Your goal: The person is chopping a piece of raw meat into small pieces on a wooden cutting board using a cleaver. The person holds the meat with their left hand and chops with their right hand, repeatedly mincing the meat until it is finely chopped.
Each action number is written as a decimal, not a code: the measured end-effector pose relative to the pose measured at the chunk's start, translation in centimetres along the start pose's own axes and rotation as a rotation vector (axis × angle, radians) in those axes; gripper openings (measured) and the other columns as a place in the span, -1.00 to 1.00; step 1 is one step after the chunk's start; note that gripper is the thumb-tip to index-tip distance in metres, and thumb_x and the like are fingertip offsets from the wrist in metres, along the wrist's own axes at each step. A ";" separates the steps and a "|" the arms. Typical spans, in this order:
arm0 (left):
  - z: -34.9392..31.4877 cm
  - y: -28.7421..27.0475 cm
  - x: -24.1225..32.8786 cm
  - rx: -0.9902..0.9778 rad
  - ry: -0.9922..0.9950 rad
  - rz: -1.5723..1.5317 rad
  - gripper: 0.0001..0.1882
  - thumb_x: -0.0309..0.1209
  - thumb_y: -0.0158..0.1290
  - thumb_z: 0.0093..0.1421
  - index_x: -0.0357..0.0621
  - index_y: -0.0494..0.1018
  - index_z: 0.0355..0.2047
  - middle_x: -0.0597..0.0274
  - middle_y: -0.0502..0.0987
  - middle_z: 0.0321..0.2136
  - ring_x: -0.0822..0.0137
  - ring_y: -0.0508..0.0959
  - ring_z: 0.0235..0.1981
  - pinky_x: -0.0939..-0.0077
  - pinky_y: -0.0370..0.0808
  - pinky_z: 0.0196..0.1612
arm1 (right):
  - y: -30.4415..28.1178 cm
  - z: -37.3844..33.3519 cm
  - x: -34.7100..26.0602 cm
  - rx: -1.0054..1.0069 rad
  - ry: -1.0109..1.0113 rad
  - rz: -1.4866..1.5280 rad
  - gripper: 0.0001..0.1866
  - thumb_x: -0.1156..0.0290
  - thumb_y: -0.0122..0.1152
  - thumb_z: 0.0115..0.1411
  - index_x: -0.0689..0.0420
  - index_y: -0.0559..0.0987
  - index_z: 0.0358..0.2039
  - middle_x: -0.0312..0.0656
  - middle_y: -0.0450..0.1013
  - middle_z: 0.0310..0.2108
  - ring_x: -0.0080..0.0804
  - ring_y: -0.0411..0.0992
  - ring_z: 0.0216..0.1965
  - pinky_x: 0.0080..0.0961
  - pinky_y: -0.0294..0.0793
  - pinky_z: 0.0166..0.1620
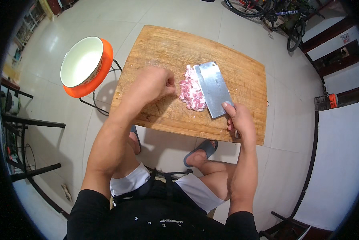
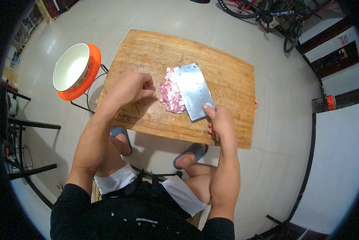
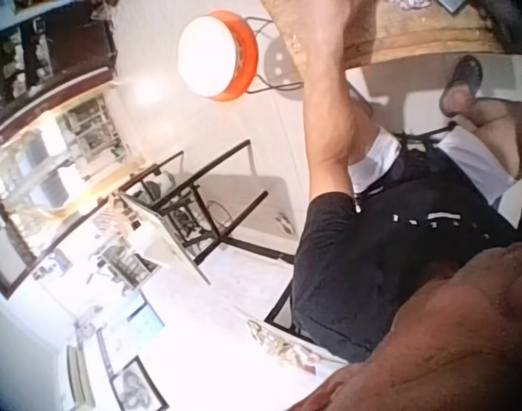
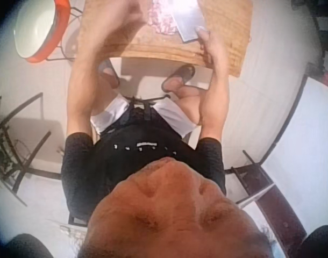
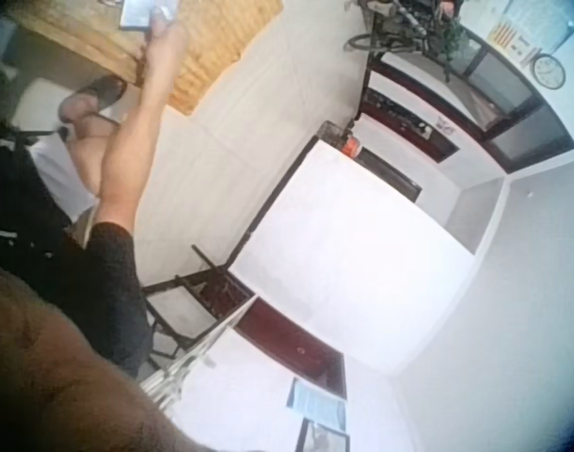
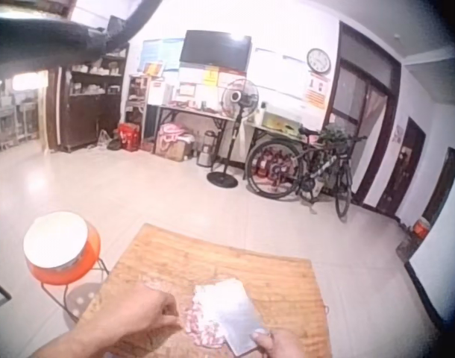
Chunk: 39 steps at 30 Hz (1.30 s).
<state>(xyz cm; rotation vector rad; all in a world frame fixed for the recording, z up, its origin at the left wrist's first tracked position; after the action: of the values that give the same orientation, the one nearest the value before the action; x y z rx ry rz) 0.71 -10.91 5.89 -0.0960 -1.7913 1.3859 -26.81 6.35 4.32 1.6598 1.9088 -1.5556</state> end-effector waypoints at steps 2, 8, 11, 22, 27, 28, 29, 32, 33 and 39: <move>-0.2 0.6 1.0 -0.112 0.011 -0.022 -0.61 -0.13 0.48 0.11 -0.17 0.70 -0.24 -0.03 0.74 -0.33 -0.04 0.74 -0.26 0.11 0.64 -0.17 | -0.9 -0.1 0.6 0.030 0.029 -0.003 -0.51 0.05 0.30 0.46 0.33 0.59 -0.27 -0.26 0.36 -0.66 -0.46 0.36 -0.74 -0.39 0.37 -0.64; -1.3 3.4 4.0 0.028 0.066 0.151 -0.50 0.03 0.48 0.05 -0.16 0.65 -0.32 -0.04 0.70 -0.42 -0.10 0.73 -0.27 0.03 0.64 -0.19 | -2.1 -2.2 0.9 0.083 0.022 0.056 -0.58 0.12 0.30 0.47 0.31 0.61 -0.26 -0.29 0.37 -0.66 -0.52 0.34 -0.75 -0.45 0.34 -0.65; -1.0 4.1 3.9 0.082 0.063 0.146 -0.54 -0.01 0.46 0.08 -0.15 0.65 -0.31 -0.03 0.70 -0.43 -0.11 0.73 -0.29 0.02 0.64 -0.20 | -2.4 -2.3 1.2 0.114 0.047 0.169 -0.63 0.15 0.31 0.46 0.26 0.60 -0.28 -0.33 0.38 -0.65 -0.55 0.32 -0.75 -0.48 0.31 -0.65; -0.3 2.5 2.1 0.047 0.020 0.038 -0.53 0.02 0.49 0.04 -0.14 0.66 -0.37 -0.02 0.70 -0.42 -0.11 0.72 -0.30 0.02 0.61 -0.24 | -4.0 -0.2 -0.8 0.497 -0.516 -0.047 -0.78 0.33 0.46 0.33 0.16 0.65 -0.12 -0.24 0.59 -0.34 -0.36 0.56 -0.36 -0.43 0.50 -0.28; -0.4 1.4 0.8 0.079 -0.078 0.010 -0.52 0.03 0.47 0.07 -0.16 0.66 -0.39 -0.05 0.69 -0.45 -0.11 0.71 -0.32 0.05 0.60 -0.25 | -3.3 0.5 -4.1 0.709 -0.816 -0.542 -0.73 0.45 0.44 0.21 0.01 0.71 -0.06 -0.17 0.62 -0.21 -0.11 0.57 -0.25 -0.26 0.53 -0.15; -0.4 1.3 0.7 0.086 -0.088 0.009 -0.52 0.03 0.47 0.08 -0.17 0.67 -0.38 -0.05 0.69 -0.45 -0.11 0.71 -0.32 0.06 0.60 -0.25 | -3.1 1.0 -4.4 0.707 -0.825 -0.562 -0.73 0.46 0.44 0.20 0.00 0.71 -0.07 -0.18 0.61 -0.22 -0.11 0.57 -0.24 -0.24 0.52 -0.12; -0.4 1.2 0.4 0.084 -0.087 0.013 -0.53 0.03 0.47 0.09 -0.17 0.67 -0.38 -0.05 0.69 -0.44 -0.11 0.71 -0.32 0.06 0.60 -0.25 | -2.7 1.6 -4.7 0.706 -0.834 -0.582 -0.73 0.47 0.44 0.19 -0.01 0.72 -0.08 -0.19 0.61 -0.23 -0.10 0.57 -0.23 -0.22 0.51 -0.09; -0.5 1.2 0.1 0.067 -0.090 0.020 -0.53 0.03 0.46 0.10 -0.16 0.68 -0.37 -0.05 0.70 -0.43 -0.12 0.71 -0.32 0.05 0.61 -0.26 | -1.3 2.6 -6.1 0.671 -0.861 -0.619 -0.74 0.47 0.45 0.17 -0.03 0.73 -0.11 -0.21 0.58 -0.27 -0.11 0.55 -0.18 -0.18 0.48 0.00; -0.6 1.1 0.3 0.058 -0.096 0.019 -0.54 0.03 0.46 0.11 -0.16 0.68 -0.37 -0.04 0.71 -0.43 -0.12 0.71 -0.32 0.05 0.61 -0.26 | -1.1 2.9 -6.5 0.654 -0.870 -0.627 -0.75 0.46 0.45 0.17 -0.03 0.74 -0.12 -0.22 0.56 -0.28 -0.11 0.54 -0.16 -0.18 0.46 0.03; -0.7 1.4 0.0 0.069 -0.069 0.034 -0.54 0.02 0.47 0.10 -0.17 0.69 -0.37 -0.05 0.71 -0.41 -0.11 0.72 -0.31 0.03 0.62 -0.24 | -1.6 4.4 -6.0 0.514 -1.031 -0.646 -0.76 0.51 0.42 0.15 -0.01 0.74 -0.14 -0.22 0.51 -0.33 -0.12 0.50 -0.15 -0.15 0.41 0.11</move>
<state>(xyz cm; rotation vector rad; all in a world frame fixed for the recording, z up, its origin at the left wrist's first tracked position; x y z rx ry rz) 0.59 -9.90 4.78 -0.0422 -1.8042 1.4894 -27.97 -0.48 7.47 0.0543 1.5127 -2.5571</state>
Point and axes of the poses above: each hand's wrist, its own z-axis towards the middle knuckle, its own y-axis out of the palm, x = y × z, the point moved 4 cm from there along z, towards the middle knuckle
